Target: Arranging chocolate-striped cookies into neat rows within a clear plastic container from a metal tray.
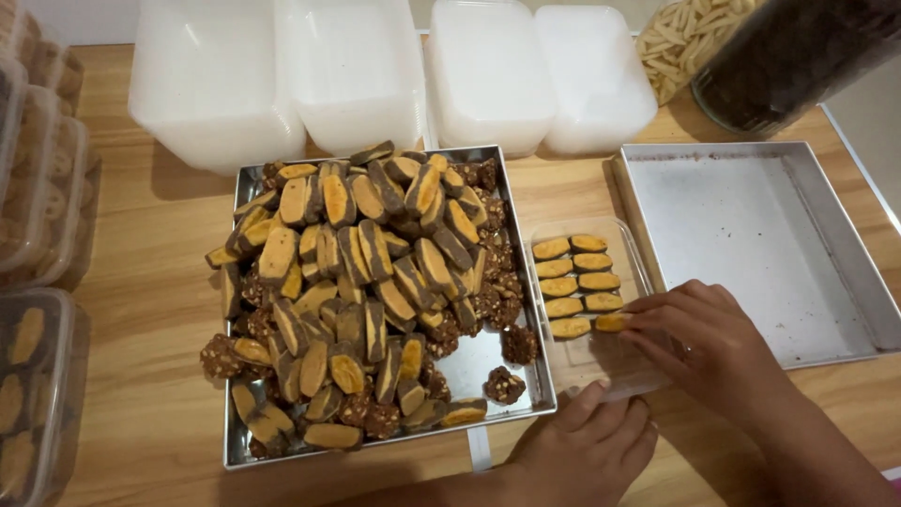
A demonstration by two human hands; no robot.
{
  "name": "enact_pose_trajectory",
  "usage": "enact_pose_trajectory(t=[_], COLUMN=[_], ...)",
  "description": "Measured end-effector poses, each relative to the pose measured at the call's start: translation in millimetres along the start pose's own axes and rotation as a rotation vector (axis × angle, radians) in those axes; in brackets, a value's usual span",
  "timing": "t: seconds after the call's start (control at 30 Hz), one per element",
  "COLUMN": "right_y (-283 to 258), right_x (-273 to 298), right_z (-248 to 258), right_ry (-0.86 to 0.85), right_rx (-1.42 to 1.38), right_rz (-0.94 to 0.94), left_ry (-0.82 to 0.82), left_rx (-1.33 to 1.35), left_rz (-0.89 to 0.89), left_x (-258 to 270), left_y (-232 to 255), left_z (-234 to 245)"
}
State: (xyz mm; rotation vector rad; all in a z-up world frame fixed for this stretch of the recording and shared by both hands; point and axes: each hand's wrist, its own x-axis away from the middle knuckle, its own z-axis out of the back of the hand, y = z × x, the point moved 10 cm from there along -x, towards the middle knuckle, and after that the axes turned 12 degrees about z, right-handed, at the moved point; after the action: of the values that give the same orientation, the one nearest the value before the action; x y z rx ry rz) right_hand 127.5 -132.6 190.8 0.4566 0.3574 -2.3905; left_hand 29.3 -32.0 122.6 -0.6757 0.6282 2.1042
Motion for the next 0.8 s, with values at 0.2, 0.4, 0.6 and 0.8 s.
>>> enact_pose_trajectory(t=[0.2, 0.4, 0.6, 0.8], right_y=[-2, -8, -12, -15], right_x=[-1, -5, -9, -12], right_z=[-6, -8, -9, -10], right_ry=[-0.066, -0.093, -0.106, -0.121], right_rx=[0.089, 0.146, 0.187, 0.187], right_rz=[0.018, 0.073, 0.112, 0.117], left_ry=[-0.117, -0.119, -0.164, -0.235], left_rx=[-0.044, -0.041, -0.066, -0.072], left_rz=[-0.033, -0.029, -0.027, -0.042], left_x=[8, 8, 5, 9], left_y=[6, 5, 5, 7], left_z=[-18, -18, -17, -27])
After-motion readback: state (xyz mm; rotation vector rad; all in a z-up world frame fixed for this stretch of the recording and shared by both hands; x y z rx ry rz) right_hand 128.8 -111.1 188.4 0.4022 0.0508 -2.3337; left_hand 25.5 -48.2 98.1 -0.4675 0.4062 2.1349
